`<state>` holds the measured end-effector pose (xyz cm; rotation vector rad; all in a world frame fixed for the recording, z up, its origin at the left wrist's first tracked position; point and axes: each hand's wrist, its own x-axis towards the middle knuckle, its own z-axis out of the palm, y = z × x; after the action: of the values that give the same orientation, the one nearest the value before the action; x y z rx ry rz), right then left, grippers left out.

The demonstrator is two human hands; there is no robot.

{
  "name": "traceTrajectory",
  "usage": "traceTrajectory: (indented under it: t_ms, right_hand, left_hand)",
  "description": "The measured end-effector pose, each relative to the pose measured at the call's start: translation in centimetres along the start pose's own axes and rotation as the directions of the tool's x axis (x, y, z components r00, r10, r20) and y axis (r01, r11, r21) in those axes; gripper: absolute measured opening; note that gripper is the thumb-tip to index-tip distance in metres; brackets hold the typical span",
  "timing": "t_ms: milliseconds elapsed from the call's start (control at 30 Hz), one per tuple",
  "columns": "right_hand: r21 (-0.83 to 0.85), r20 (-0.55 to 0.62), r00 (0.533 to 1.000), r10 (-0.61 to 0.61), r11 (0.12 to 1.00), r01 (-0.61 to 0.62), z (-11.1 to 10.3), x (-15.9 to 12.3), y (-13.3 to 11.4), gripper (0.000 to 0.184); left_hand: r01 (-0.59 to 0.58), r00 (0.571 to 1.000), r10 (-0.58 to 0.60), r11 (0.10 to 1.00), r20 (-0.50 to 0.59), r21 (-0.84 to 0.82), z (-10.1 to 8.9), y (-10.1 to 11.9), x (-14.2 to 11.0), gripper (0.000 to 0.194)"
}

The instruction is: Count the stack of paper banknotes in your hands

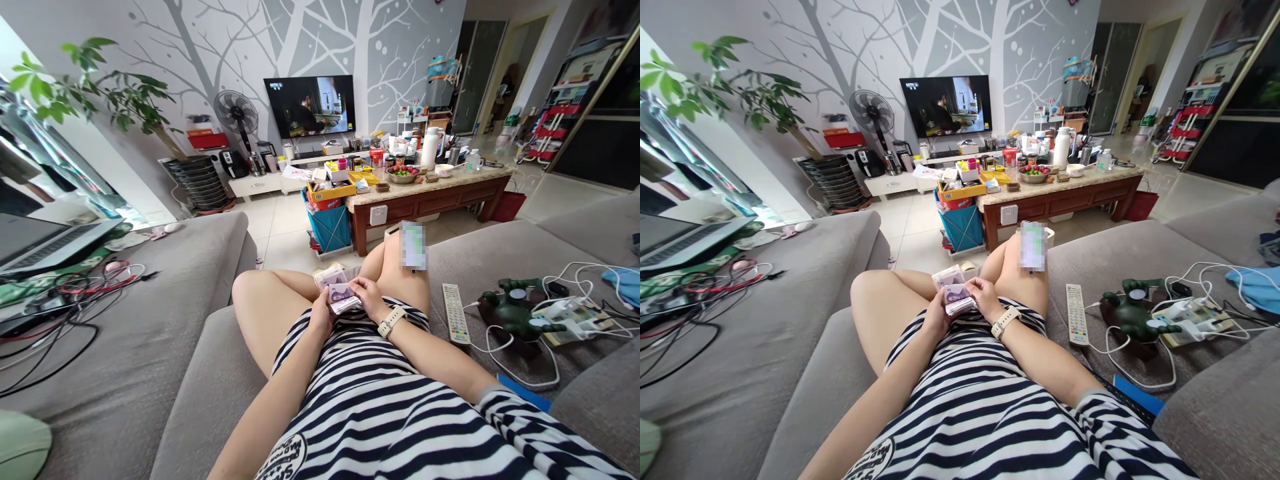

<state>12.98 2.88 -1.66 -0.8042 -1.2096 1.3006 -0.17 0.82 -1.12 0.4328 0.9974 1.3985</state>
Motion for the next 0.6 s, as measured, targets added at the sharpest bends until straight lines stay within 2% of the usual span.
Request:
traceTrajectory:
  t_ms: [600]
  right_hand:
    - [0.055, 0.014, 0.999, 0.034, 0.998, -0.035, 0.05, -0.08, -0.01, 0.029]
  left_hand:
    - [0.019, 0.999, -0.019, 1.0, -0.043, 0.007, 0.46, 0.42, -0.59, 0.035]
